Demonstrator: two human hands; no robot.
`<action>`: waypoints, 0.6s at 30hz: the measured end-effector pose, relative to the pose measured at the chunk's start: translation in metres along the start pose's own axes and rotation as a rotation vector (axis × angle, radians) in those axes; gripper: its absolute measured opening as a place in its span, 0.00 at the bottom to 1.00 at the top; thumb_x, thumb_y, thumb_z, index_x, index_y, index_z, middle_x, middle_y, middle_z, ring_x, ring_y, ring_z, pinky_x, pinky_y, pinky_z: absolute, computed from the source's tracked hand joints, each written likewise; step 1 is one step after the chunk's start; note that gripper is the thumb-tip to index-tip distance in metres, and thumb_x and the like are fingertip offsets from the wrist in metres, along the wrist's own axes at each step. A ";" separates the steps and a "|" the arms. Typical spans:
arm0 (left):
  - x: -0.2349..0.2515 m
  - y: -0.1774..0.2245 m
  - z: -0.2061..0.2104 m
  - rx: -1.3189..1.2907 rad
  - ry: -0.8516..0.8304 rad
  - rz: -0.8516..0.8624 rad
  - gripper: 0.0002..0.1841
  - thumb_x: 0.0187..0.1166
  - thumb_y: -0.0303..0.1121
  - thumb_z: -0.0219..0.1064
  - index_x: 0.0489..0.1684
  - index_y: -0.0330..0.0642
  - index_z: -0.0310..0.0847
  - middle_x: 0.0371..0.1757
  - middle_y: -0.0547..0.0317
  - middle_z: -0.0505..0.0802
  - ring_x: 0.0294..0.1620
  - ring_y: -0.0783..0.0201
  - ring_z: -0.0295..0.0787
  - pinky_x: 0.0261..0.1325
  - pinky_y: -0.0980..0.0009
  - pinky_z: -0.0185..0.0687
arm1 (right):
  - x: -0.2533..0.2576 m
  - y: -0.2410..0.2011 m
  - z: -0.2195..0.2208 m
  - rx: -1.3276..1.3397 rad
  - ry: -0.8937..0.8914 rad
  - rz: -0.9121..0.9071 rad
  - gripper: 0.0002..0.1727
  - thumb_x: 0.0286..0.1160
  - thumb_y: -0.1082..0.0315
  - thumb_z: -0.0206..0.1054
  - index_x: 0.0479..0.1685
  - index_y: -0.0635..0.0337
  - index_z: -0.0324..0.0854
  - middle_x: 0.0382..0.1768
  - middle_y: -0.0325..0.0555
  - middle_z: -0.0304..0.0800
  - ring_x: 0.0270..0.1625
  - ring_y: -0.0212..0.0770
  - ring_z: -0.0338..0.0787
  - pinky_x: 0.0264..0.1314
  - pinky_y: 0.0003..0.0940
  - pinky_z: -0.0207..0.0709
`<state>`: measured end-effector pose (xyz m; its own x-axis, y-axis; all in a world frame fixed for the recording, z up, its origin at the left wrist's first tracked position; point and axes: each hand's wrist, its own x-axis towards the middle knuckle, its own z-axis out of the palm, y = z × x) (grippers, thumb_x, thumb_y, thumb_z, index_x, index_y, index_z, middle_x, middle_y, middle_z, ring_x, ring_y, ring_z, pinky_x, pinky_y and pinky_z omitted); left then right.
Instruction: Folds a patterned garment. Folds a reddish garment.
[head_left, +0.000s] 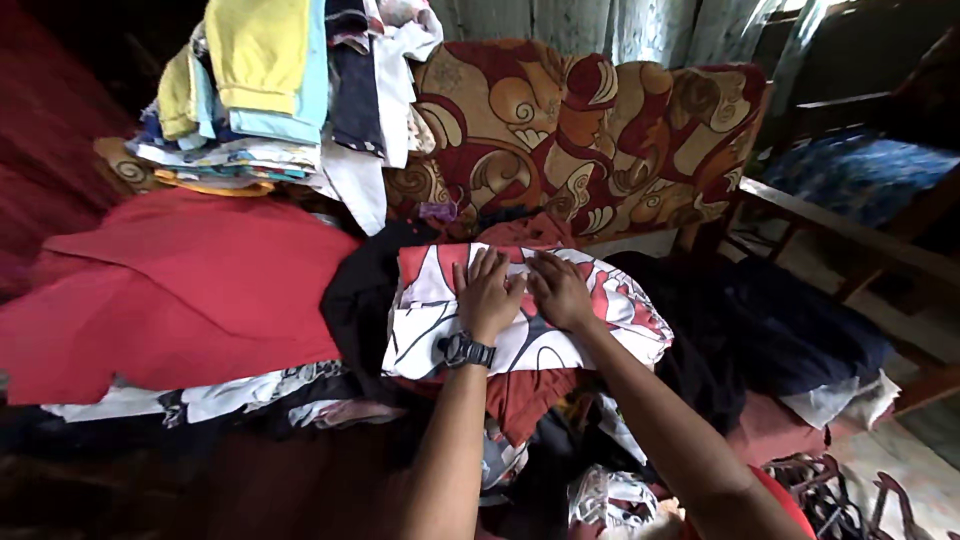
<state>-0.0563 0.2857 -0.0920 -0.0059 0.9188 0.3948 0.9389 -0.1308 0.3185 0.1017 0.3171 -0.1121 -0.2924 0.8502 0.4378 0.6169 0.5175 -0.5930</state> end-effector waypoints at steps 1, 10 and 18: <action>-0.001 -0.001 0.001 -0.001 0.017 0.009 0.28 0.90 0.52 0.54 0.83 0.46 0.75 0.90 0.53 0.70 0.96 0.50 0.49 0.92 0.33 0.23 | -0.001 0.000 0.001 -0.003 0.014 -0.008 0.25 0.91 0.55 0.51 0.76 0.55 0.82 0.82 0.52 0.75 0.87 0.54 0.70 0.92 0.58 0.50; -0.003 -0.001 0.002 -0.019 0.036 0.020 0.29 0.90 0.54 0.52 0.83 0.48 0.75 0.90 0.53 0.71 0.96 0.52 0.50 0.93 0.34 0.23 | -0.002 0.005 0.006 -0.019 0.049 -0.042 0.25 0.92 0.55 0.49 0.77 0.54 0.81 0.83 0.51 0.75 0.86 0.55 0.71 0.91 0.61 0.50; -0.006 0.000 0.004 -0.006 0.070 0.033 0.28 0.91 0.53 0.52 0.82 0.47 0.76 0.90 0.53 0.72 0.95 0.51 0.52 0.93 0.34 0.26 | -0.002 0.002 0.002 -0.007 0.031 -0.033 0.25 0.92 0.56 0.48 0.77 0.54 0.80 0.83 0.51 0.74 0.86 0.56 0.70 0.91 0.61 0.49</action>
<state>-0.0546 0.2815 -0.0978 0.0004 0.8858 0.4640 0.9367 -0.1628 0.3099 0.1026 0.3168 -0.1153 -0.2895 0.8293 0.4779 0.6126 0.5442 -0.5732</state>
